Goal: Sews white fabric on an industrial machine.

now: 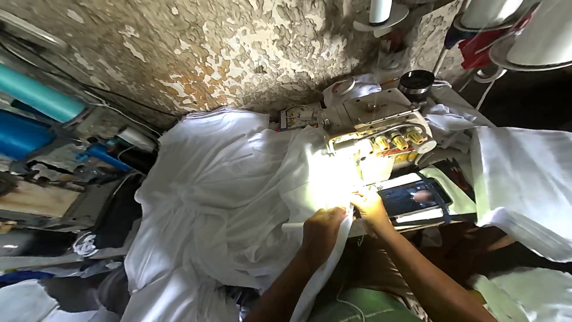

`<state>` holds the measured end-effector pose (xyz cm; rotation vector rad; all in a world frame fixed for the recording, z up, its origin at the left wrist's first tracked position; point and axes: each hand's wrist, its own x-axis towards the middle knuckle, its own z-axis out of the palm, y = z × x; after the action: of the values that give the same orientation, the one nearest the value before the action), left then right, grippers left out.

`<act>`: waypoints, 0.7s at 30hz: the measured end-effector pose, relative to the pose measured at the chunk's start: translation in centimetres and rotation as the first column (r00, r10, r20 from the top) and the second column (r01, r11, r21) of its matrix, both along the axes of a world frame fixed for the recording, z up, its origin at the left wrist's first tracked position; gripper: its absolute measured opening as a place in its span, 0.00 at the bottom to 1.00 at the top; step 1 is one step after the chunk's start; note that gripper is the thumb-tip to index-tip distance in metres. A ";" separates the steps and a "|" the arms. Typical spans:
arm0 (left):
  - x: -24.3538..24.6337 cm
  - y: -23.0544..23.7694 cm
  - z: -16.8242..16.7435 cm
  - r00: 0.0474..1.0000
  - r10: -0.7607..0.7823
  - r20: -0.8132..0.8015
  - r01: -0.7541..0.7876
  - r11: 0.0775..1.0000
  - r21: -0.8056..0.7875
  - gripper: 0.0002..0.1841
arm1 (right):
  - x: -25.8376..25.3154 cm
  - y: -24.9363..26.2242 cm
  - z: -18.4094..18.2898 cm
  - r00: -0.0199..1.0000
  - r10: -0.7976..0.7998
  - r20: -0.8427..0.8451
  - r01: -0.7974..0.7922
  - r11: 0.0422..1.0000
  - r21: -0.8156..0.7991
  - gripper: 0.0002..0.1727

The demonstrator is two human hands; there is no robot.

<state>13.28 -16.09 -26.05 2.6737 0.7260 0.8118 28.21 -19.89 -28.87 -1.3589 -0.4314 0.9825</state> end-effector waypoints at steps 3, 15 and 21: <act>1.2 0.6 -0.1 1.000 0.014 -0.001 -0.014 1.000 -0.021 0.10 | -0.1 -0.1 0.4 1.000 -0.005 -0.024 0.005 1.000 -0.009 0.02; -2.4 0.3 -1.1 0.987 -0.158 0.010 0.156 0.960 -0.232 0.12 | 0.3 0.1 -1.8 0.899 0.143 0.414 -0.068 0.979 -0.192 0.08; -19.0 4.8 -2.6 0.771 0.636 -0.037 -0.637 0.769 -0.045 0.33 | -0.9 -2.3 -0.8 0.757 0.420 0.501 -0.226 0.887 -0.403 0.13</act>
<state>-5.73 -11.31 -28.67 2.3746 1.6905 0.8828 27.35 -22.17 -29.71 -1.9330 -1.0412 0.9308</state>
